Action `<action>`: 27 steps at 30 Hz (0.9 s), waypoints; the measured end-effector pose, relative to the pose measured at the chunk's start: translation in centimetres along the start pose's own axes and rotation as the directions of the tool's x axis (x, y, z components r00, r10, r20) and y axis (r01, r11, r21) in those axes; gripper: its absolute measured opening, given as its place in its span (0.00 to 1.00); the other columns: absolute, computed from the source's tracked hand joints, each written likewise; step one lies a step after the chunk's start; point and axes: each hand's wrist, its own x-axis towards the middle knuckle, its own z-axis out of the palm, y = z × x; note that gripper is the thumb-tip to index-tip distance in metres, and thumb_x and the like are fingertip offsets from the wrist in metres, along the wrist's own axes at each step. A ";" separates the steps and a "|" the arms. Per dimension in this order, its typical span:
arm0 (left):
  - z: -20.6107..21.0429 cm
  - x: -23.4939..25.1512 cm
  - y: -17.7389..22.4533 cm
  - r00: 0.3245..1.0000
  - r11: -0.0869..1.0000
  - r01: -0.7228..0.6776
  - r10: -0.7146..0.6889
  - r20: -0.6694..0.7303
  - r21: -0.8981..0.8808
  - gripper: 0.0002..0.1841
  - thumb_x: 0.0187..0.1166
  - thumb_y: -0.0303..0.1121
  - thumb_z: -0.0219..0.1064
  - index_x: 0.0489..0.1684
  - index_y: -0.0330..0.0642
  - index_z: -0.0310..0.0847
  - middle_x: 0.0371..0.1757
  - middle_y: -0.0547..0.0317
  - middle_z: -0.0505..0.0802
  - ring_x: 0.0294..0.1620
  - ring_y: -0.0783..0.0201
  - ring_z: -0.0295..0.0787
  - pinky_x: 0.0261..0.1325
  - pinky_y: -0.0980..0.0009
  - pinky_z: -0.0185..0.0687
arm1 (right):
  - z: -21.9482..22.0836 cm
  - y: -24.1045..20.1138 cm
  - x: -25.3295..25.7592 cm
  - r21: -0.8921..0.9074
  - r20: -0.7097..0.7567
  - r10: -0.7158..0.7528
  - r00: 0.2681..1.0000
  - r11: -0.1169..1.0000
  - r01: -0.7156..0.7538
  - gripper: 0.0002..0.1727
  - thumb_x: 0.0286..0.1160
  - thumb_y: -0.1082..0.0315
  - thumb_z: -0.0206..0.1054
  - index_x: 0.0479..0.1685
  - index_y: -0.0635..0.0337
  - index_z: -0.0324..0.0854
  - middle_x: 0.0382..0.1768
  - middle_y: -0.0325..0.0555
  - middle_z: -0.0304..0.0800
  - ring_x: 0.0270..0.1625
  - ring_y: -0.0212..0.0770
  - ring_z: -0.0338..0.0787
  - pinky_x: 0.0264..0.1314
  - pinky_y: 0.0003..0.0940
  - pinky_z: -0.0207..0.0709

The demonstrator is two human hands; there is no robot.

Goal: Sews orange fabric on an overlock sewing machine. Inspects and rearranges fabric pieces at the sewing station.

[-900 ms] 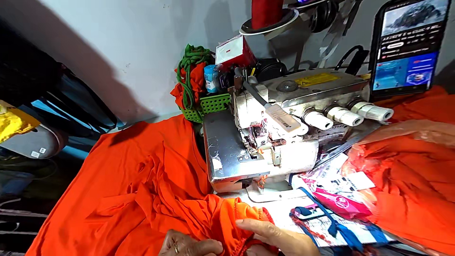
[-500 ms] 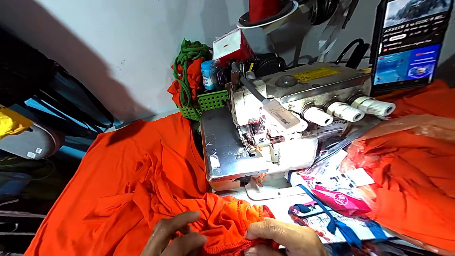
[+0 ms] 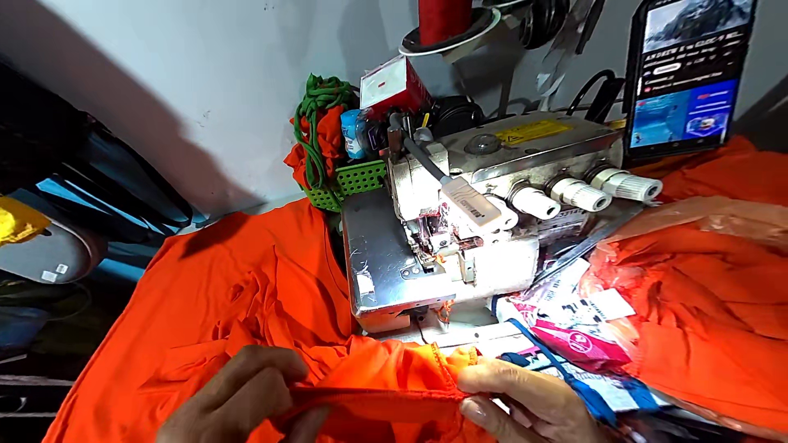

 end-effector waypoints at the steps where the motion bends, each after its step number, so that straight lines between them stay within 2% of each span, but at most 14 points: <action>1: 0.7 0.7 0.2 0.999 1.000 -0.003 0.002 -0.053 -0.022 0.12 0.78 0.33 0.71 0.27 0.38 0.76 0.43 0.51 0.91 0.48 0.77 0.86 0.47 0.85 0.79 | 0.1 -0.2 0.0 0.017 -0.019 0.012 1.000 1.000 -0.012 0.09 0.86 0.65 0.63 0.48 0.61 0.84 0.43 0.34 0.92 0.48 0.13 0.85 0.54 0.10 0.78; 2: 1.3 1.3 0.5 0.995 0.998 0.002 -0.009 -0.102 -0.070 0.10 0.77 0.31 0.71 0.28 0.38 0.76 0.40 0.55 0.91 0.44 0.79 0.86 0.43 0.86 0.79 | 0.2 -0.3 0.1 0.034 -0.037 0.025 0.999 0.999 -0.023 0.09 0.86 0.65 0.63 0.49 0.60 0.84 0.43 0.32 0.92 0.48 0.12 0.85 0.54 0.10 0.78; 4: 2.3 2.2 1.1 0.980 0.979 0.018 -0.058 -0.191 -0.202 0.06 0.74 0.29 0.73 0.36 0.46 0.79 0.40 0.70 0.92 0.41 0.86 0.87 0.41 0.88 0.82 | 0.2 -0.6 0.0 0.064 -0.070 0.046 0.997 0.997 -0.041 0.08 0.86 0.65 0.63 0.50 0.58 0.84 0.44 0.28 0.92 0.48 0.11 0.85 0.54 0.10 0.78; 6: 3.1 3.2 1.4 0.954 0.947 -0.001 -0.095 -0.284 -0.322 0.13 0.73 0.29 0.75 0.47 0.60 0.79 0.42 0.85 0.91 0.39 0.88 0.86 0.41 0.90 0.82 | 0.2 -0.6 0.0 0.079 -0.102 0.052 0.993 0.996 -0.044 0.07 0.86 0.66 0.63 0.50 0.57 0.84 0.44 0.27 0.91 0.48 0.10 0.84 0.54 0.09 0.78; 7: 3.4 3.7 1.3 0.941 0.920 -0.036 -0.101 -0.324 -0.389 0.15 0.73 0.29 0.75 0.50 0.63 0.79 0.43 0.87 0.92 0.40 0.86 0.88 0.43 0.88 0.85 | 0.2 -0.5 0.0 0.090 -0.114 0.054 0.992 0.995 -0.044 0.07 0.86 0.66 0.63 0.50 0.57 0.84 0.45 0.26 0.91 0.48 0.10 0.85 0.54 0.09 0.79; 9: 4.1 4.5 0.9 0.922 0.861 -0.117 -0.091 -0.377 -0.495 0.13 0.76 0.30 0.72 0.53 0.62 0.83 0.47 0.81 0.94 0.44 0.81 0.92 0.50 0.85 0.88 | 0.2 -0.2 0.1 0.125 -0.136 0.067 0.988 0.991 -0.050 0.07 0.86 0.66 0.63 0.51 0.56 0.85 0.45 0.25 0.91 0.48 0.11 0.85 0.54 0.10 0.79; 12: 5.3 5.4 0.8 0.912 0.791 -0.200 -0.066 -0.406 -0.578 0.08 0.82 0.32 0.68 0.49 0.57 0.90 0.45 0.74 0.96 0.45 0.78 0.93 0.51 0.83 0.87 | 0.4 -0.2 0.8 0.158 -0.203 0.135 0.970 0.982 -0.104 0.07 0.85 0.65 0.64 0.49 0.56 0.84 0.43 0.24 0.92 0.46 0.13 0.86 0.51 0.12 0.81; 13: 5.6 5.7 0.8 0.921 0.795 -0.208 -0.037 -0.388 -0.570 0.08 0.83 0.33 0.66 0.49 0.57 0.92 0.46 0.75 0.96 0.46 0.79 0.92 0.51 0.84 0.86 | 0.4 -0.4 1.1 0.166 -0.226 0.150 0.963 0.980 -0.113 0.08 0.85 0.65 0.64 0.51 0.58 0.84 0.45 0.26 0.93 0.47 0.15 0.88 0.51 0.14 0.83; 15: 6.0 6.1 1.0 0.946 0.841 -0.216 0.053 -0.321 -0.496 0.10 0.85 0.32 0.64 0.51 0.57 0.92 0.48 0.79 0.94 0.48 0.84 0.89 0.52 0.87 0.83 | 0.2 -1.1 1.8 0.153 -0.228 0.136 0.964 0.983 -0.103 0.17 0.85 0.59 0.63 0.63 0.62 0.80 0.48 0.29 0.95 0.50 0.18 0.91 0.55 0.19 0.86; 17: 6.8 6.8 1.9 0.958 0.875 -0.233 0.131 -0.256 -0.424 0.10 0.85 0.29 0.64 0.52 0.51 0.92 0.47 0.74 0.94 0.48 0.84 0.87 0.52 0.86 0.83 | 0.0 -1.8 2.5 0.104 -0.197 0.050 0.979 0.994 -0.030 0.23 0.85 0.58 0.64 0.71 0.65 0.77 0.49 0.34 0.97 0.53 0.21 0.92 0.59 0.21 0.86; 20: 8.1 7.8 3.6 0.965 0.903 -0.249 0.203 -0.164 -0.351 0.12 0.80 0.23 0.65 0.57 0.37 0.90 0.43 0.56 0.96 0.45 0.76 0.90 0.53 0.81 0.85 | 0.3 -2.5 3.4 -0.007 -0.255 -0.042 0.966 0.999 0.042 0.16 0.82 0.62 0.68 0.61 0.60 0.88 0.48 0.34 0.94 0.51 0.16 0.88 0.57 0.14 0.82; 22: 7.7 8.3 4.5 0.973 0.925 -0.229 0.220 -0.062 -0.303 0.18 0.78 0.21 0.65 0.65 0.30 0.84 0.42 0.50 0.97 0.43 0.75 0.92 0.52 0.81 0.85 | 0.5 -2.6 3.3 -0.131 -0.319 -0.078 0.945 0.991 0.037 0.11 0.80 0.63 0.69 0.53 0.57 0.91 0.44 0.34 0.93 0.50 0.15 0.86 0.56 0.11 0.80; 25: 6.2 9.1 4.3 0.969 0.913 -0.162 0.219 0.115 -0.373 0.23 0.81 0.20 0.58 0.76 0.29 0.76 0.39 0.50 0.96 0.39 0.74 0.91 0.48 0.80 0.84 | 0.2 -3.3 2.6 -0.272 -0.318 -0.135 0.938 0.961 0.046 0.08 0.81 0.65 0.70 0.46 0.58 0.91 0.37 0.40 0.89 0.48 0.22 0.85 0.55 0.13 0.76; 27: 6.9 9.8 2.4 0.955 0.832 -0.088 0.227 0.191 -0.548 0.20 0.89 0.31 0.54 0.76 0.36 0.78 0.47 0.58 0.97 0.50 0.73 0.93 0.57 0.75 0.88 | 0.3 -4.0 2.1 -0.263 -0.259 -0.186 0.948 0.958 0.117 0.06 0.82 0.67 0.68 0.42 0.60 0.88 0.38 0.43 0.90 0.50 0.28 0.86 0.58 0.17 0.77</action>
